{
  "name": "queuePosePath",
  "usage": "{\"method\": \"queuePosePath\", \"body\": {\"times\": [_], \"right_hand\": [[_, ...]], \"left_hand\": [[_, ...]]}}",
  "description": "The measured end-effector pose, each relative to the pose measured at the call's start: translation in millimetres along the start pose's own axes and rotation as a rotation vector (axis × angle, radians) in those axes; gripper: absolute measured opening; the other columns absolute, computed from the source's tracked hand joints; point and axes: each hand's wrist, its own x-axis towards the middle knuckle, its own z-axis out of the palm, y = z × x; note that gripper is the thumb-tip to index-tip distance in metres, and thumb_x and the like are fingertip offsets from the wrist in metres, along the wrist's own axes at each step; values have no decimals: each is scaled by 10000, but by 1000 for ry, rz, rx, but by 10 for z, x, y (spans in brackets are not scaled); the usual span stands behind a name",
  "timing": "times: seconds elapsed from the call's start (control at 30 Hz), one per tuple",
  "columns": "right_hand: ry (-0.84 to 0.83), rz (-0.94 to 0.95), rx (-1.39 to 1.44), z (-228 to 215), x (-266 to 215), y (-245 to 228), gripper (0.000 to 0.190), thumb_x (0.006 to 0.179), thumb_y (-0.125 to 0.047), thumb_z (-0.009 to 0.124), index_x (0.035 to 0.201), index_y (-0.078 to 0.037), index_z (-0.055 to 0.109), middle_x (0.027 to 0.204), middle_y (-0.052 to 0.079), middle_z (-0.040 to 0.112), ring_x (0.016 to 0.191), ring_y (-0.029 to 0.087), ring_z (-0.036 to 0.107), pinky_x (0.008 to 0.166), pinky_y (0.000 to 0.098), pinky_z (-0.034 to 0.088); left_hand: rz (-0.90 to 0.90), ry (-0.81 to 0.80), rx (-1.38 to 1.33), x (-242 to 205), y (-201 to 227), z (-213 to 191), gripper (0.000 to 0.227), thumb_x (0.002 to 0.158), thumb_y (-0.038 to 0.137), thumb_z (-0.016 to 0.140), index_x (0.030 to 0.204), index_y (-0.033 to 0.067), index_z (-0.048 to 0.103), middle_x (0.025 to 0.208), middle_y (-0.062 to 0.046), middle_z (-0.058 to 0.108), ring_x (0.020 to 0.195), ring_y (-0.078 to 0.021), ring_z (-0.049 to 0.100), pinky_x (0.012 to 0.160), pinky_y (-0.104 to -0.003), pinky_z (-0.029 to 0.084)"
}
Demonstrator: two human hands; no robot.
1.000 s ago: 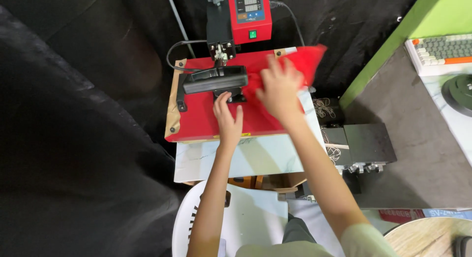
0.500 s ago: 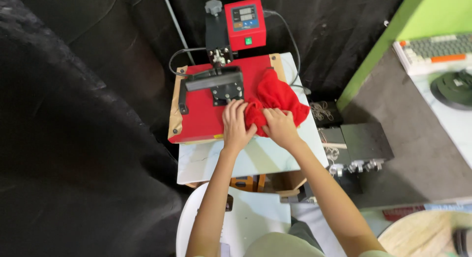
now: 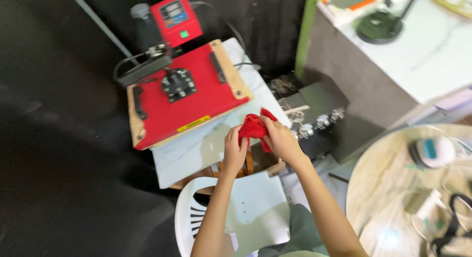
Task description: The person uses a red cloth to wipe the surface of a red heat press machine, cleaning the base and the upper heating element. They then move to a desk and wipe a white mechanical keyboard and the surrounding marble-patterned surface with the same cloth.
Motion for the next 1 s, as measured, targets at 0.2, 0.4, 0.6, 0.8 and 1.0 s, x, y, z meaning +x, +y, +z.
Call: {"method": "queuePosePath", "body": {"times": [0.2,0.4,0.6,0.8,1.0], "right_hand": [[137,155,150,-488,-526,290,593,857,-68,657,1427,-126,502,1193,193,681,1066,414,646,870,476,536],[146,369,170,-1031,-1113,694,545,881,-128,682,1405,-150,537,1126,183,685,1038,398,663,859,464,543],[198,451,227,-1507,-1757,1012,447,910,-155,668,1347,-118,584,1120,180,702,1016,381,686,865,441,553],[249,654,168,-2021,-2523,1033,332,935,-190,645,1252,-96,610,1085,189,703,986,384,687,845,437,549],[445,795,17,-2235,-3652,818,292,950,-190,645,1205,-56,591,1082,212,674,1027,414,656,862,459,527]], "left_hand": [[-108,-82,-295,-44,446,563,286,1018,71,499,1287,18,582,1161,-180,689,1037,-347,685,908,-388,530],[-105,-123,-172,-220,814,1199,293,1038,133,502,1280,32,633,1175,-187,722,1068,-330,693,893,-391,531],[-172,-239,-411,-595,1308,1823,282,1079,168,467,1265,10,609,1106,-144,740,997,-243,714,893,-356,541],[-227,-441,-502,-1117,1762,2282,278,1077,182,477,1255,30,627,1026,-141,745,889,-222,675,809,-334,543],[-25,-707,-540,-1642,2360,2469,265,1069,193,508,1203,1,631,1029,-162,749,895,-232,703,831,-330,543]]}}
